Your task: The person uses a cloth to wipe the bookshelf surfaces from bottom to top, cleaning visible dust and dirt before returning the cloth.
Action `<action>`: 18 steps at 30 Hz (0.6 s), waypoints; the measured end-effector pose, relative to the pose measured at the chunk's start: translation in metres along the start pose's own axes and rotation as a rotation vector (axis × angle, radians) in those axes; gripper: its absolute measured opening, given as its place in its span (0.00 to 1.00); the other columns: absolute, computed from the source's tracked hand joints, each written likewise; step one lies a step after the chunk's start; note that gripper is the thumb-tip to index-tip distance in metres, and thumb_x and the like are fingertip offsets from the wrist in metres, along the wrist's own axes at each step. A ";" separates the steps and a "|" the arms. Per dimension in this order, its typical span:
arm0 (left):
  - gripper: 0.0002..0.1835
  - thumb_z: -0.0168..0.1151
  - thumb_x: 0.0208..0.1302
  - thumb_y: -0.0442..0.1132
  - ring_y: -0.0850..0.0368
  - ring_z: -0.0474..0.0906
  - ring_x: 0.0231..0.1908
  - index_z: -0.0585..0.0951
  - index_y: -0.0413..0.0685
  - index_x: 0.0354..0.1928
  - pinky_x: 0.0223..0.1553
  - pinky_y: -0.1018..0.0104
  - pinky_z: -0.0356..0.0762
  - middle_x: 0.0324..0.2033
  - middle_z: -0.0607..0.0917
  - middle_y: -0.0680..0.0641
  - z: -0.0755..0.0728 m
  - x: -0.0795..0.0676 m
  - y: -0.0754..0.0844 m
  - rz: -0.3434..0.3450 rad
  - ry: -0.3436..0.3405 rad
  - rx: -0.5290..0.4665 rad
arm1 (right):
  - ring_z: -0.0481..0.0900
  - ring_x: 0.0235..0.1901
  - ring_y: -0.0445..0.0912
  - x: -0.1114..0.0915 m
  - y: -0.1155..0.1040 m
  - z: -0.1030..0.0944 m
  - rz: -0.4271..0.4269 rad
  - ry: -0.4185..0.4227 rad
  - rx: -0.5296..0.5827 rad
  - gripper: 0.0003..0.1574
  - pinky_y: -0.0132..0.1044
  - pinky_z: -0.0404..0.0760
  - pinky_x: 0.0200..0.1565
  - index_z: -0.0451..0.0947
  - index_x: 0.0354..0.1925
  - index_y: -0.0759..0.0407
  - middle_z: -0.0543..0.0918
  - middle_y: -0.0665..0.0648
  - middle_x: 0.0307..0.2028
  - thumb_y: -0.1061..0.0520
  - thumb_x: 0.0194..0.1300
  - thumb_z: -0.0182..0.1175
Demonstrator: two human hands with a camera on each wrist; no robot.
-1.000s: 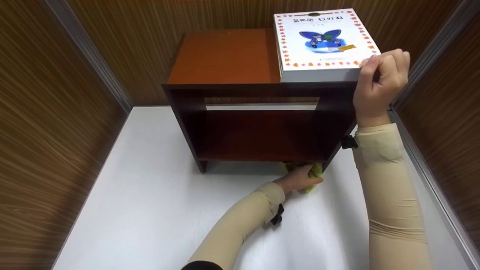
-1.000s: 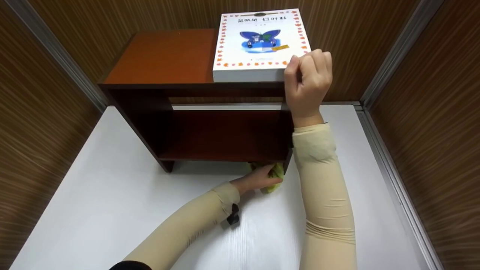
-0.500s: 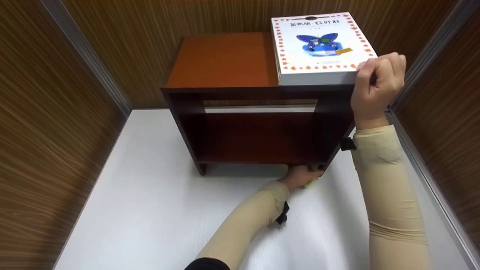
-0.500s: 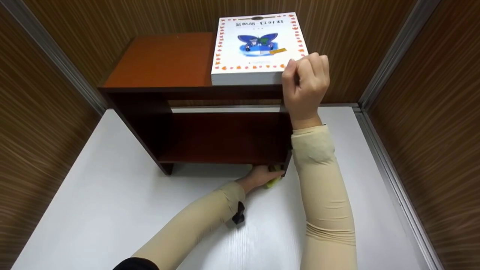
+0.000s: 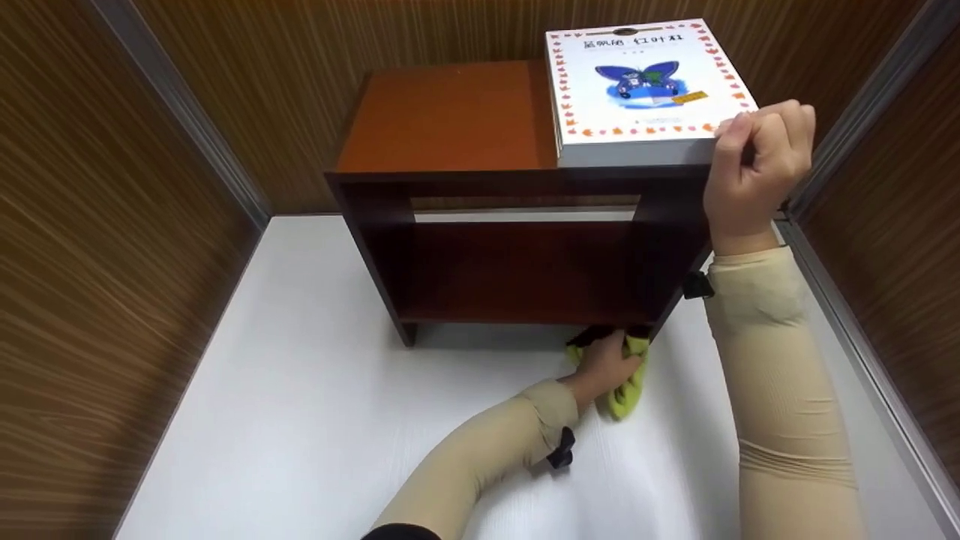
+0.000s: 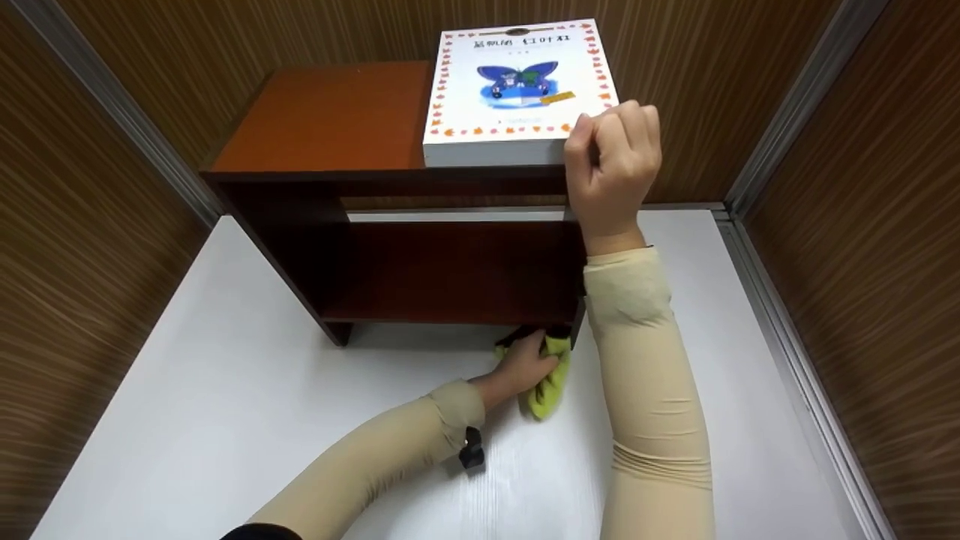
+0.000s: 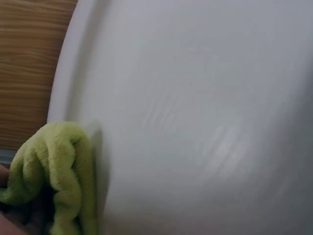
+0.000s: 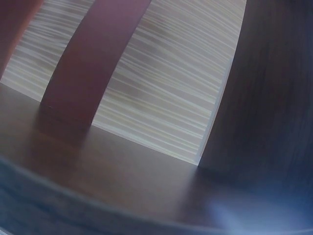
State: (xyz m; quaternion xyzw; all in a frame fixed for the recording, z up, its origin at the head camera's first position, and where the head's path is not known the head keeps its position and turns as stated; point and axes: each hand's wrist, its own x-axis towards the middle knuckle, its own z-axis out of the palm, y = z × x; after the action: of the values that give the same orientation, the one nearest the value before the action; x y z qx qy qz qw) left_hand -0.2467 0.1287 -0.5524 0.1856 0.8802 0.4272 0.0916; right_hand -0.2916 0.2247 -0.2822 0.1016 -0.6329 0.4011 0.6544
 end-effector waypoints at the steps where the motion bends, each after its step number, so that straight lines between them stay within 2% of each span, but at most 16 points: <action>1: 0.14 0.57 0.61 0.40 0.64 0.70 0.30 0.75 0.50 0.49 0.31 0.75 0.66 0.30 0.75 0.56 -0.003 -0.004 0.002 0.010 -0.044 -0.025 | 0.63 0.28 0.56 0.000 0.000 0.000 0.000 0.000 0.001 0.20 0.31 0.62 0.37 0.70 0.16 0.70 0.68 0.55 0.19 0.55 0.54 0.51; 3: 0.20 0.56 0.60 0.38 0.63 0.70 0.31 0.73 0.50 0.56 0.33 0.75 0.67 0.34 0.76 0.55 -0.011 -0.012 0.005 0.018 -0.126 -0.079 | 0.64 0.28 0.56 0.001 0.000 0.001 0.000 0.000 0.003 0.20 0.31 0.62 0.37 0.70 0.15 0.70 0.69 0.53 0.19 0.55 0.54 0.51; 4: 0.20 0.55 0.60 0.38 0.63 0.70 0.31 0.73 0.50 0.56 0.33 0.74 0.67 0.34 0.77 0.55 -0.017 -0.016 0.005 0.026 -0.153 -0.103 | 0.64 0.28 0.55 0.001 0.000 0.001 -0.001 -0.003 0.004 0.20 0.31 0.62 0.37 0.70 0.16 0.70 0.69 0.52 0.19 0.55 0.54 0.51; 7: 0.12 0.55 0.61 0.38 0.63 0.71 0.27 0.77 0.47 0.46 0.29 0.74 0.69 0.29 0.77 0.55 -0.037 -0.028 0.007 0.002 -0.201 -0.187 | 0.64 0.28 0.56 0.000 0.001 0.002 -0.002 -0.010 0.010 0.20 0.31 0.62 0.37 0.70 0.16 0.70 0.68 0.56 0.19 0.55 0.54 0.51; 10: 0.07 0.53 0.62 0.36 0.65 0.69 0.24 0.78 0.42 0.37 0.27 0.73 0.69 0.23 0.74 0.55 -0.063 -0.039 0.006 -0.002 -0.203 -0.300 | 0.64 0.28 0.55 -0.001 0.001 0.003 -0.002 -0.017 0.013 0.20 0.31 0.62 0.37 0.70 0.16 0.70 0.68 0.57 0.19 0.55 0.54 0.51; 14: 0.12 0.51 0.61 0.33 0.65 0.70 0.30 0.78 0.33 0.43 0.37 0.72 0.70 0.30 0.76 0.53 -0.107 -0.051 0.001 0.008 -0.178 -0.441 | 0.64 0.29 0.55 -0.001 0.002 0.001 0.003 -0.018 0.012 0.20 0.31 0.62 0.37 0.70 0.16 0.70 0.68 0.48 0.20 0.55 0.54 0.51; 18: 0.17 0.49 0.62 0.32 0.62 0.72 0.35 0.75 0.32 0.51 0.43 0.68 0.71 0.38 0.79 0.47 -0.157 -0.060 -0.002 0.038 -0.098 -0.479 | 0.64 0.28 0.53 -0.001 0.002 -0.001 0.009 -0.015 0.005 0.20 0.31 0.62 0.37 0.70 0.16 0.71 0.66 0.37 0.24 0.55 0.54 0.51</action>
State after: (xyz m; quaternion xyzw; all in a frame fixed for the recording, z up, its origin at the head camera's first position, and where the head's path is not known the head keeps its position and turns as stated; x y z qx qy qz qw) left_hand -0.2423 -0.0090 -0.4568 0.1957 0.7447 0.6157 0.1676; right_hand -0.2916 0.2266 -0.2836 0.1036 -0.6371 0.4049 0.6476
